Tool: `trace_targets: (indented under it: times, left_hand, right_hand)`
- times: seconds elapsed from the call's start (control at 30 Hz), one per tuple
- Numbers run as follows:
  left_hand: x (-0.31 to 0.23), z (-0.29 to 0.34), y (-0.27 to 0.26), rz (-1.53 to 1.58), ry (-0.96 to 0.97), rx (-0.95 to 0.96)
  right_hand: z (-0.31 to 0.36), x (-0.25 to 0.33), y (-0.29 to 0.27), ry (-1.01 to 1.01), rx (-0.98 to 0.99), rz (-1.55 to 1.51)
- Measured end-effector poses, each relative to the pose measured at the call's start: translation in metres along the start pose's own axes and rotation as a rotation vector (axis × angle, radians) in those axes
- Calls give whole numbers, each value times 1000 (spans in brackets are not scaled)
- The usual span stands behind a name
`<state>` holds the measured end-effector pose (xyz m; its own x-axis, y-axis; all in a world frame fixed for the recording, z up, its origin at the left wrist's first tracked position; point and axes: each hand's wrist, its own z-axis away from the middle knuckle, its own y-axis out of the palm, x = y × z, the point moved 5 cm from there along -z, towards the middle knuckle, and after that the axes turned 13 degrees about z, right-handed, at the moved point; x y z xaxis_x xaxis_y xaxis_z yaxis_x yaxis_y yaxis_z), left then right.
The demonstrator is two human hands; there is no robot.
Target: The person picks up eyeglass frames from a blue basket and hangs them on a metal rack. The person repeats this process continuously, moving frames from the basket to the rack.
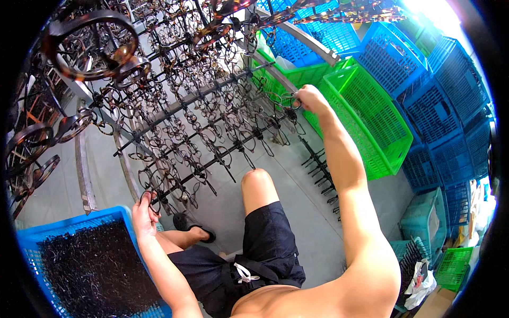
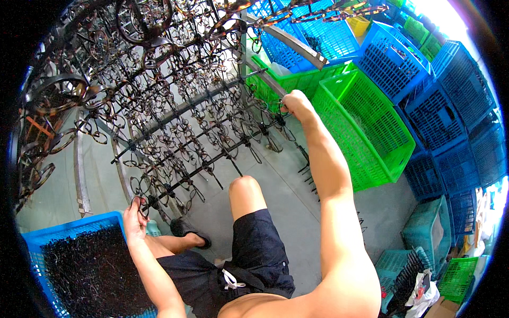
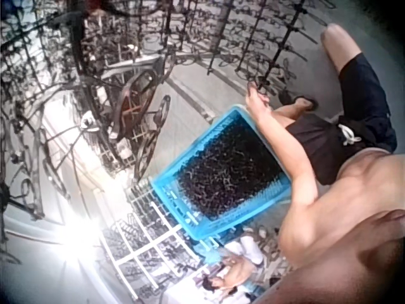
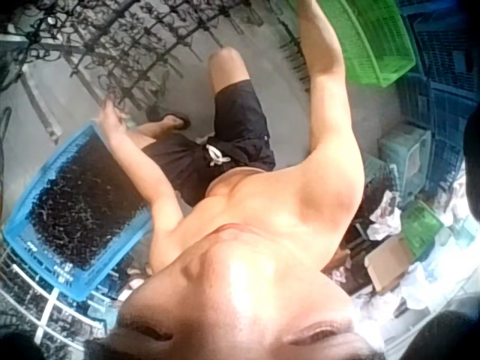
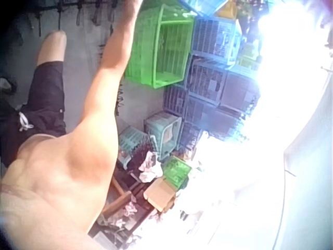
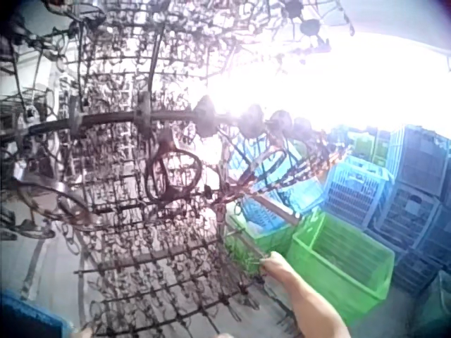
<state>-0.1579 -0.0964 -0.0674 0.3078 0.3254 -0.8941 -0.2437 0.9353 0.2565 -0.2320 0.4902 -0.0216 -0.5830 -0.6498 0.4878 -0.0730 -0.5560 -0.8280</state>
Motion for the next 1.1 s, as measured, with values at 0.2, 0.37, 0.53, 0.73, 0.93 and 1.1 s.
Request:
trace_targets:
  times: [0.2,0.37,0.53,0.73,0.93,1.1]
  left_hand:
    - [0,1,-2,-110,35,3]
    - [-3,2,-2,-146,87,-33]
    - [0,3,4,-188,179,-58]
    - [0,-1,-8,-222,200,-64]
    - [-8,-4,2,-282,178,-39]
    - [-5,5,-7,-252,129,-50]
  right_hand:
    - [12,-17,19,-186,-1,-553]
    - [13,-23,13,-173,51,-477]
    - [13,-36,17,-258,-33,-514]
    - [8,-55,61,-393,-51,-1154]
    - [-9,-49,85,-307,-131,-1389]
    - [11,-40,55,-155,-56,-1149]
